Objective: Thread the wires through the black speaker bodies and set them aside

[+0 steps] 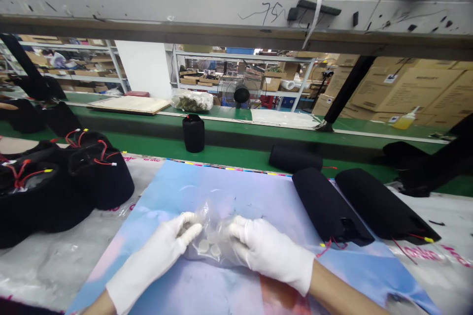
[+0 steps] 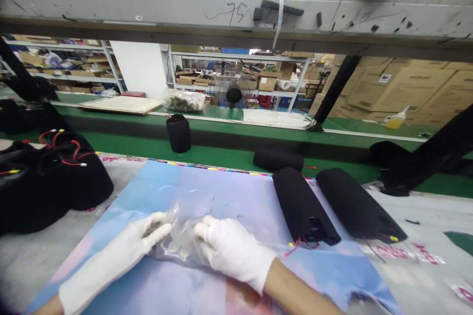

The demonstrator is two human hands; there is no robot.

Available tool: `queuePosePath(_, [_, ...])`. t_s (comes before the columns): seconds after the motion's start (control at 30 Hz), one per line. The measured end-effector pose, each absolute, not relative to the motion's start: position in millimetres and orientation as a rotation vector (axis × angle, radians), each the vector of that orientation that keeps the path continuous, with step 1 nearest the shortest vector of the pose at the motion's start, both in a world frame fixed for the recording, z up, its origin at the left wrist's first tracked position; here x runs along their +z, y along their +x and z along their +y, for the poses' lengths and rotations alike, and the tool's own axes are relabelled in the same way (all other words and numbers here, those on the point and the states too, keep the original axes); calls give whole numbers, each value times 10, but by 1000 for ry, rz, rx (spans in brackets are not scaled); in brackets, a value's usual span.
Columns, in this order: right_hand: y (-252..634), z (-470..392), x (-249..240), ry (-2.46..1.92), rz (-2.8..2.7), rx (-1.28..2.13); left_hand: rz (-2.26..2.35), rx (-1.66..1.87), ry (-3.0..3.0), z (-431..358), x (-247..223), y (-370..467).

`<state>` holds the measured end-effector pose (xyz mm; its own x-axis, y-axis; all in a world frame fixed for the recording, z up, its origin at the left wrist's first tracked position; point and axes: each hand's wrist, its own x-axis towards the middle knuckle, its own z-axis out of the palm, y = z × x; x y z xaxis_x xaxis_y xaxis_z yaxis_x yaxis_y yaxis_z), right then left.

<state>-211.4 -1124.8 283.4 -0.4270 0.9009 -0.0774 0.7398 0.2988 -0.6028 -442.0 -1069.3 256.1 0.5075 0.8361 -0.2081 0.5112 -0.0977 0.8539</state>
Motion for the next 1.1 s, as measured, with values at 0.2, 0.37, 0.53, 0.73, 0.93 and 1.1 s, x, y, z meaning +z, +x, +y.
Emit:
queuePosePath(0.2, [-2079, -11226, 2796, -1430, -2406, 854, 1119, 405, 1760, -10691, 2547, -4427])
queuePosePath(0.37, [-2059, -11221, 2749, -1382, -2311, 901, 1137, 432, 1733, -10683, 2512, -4432])
queuePosePath(0.53, [-2043, -11202, 2689, -1420, -2152, 917, 1143, 423, 1688, -10690, 2518, -4441])
queuePosePath(0.73, [-2128, -11085, 2636, -1482, -2135, 975, 1155, 411, 1732, -10669, 2502, -4430])
queuePosePath(0.93, [-2176, -11013, 2625, -1505, -2039, 1125, 1461, 853, 2082, -10774, 2485, -4650])
queuePosePath(1.1, [-2202, -11021, 2843, -1424, -1955, 1229, 1102, 924, 2812, -10924, 2221, -4517])
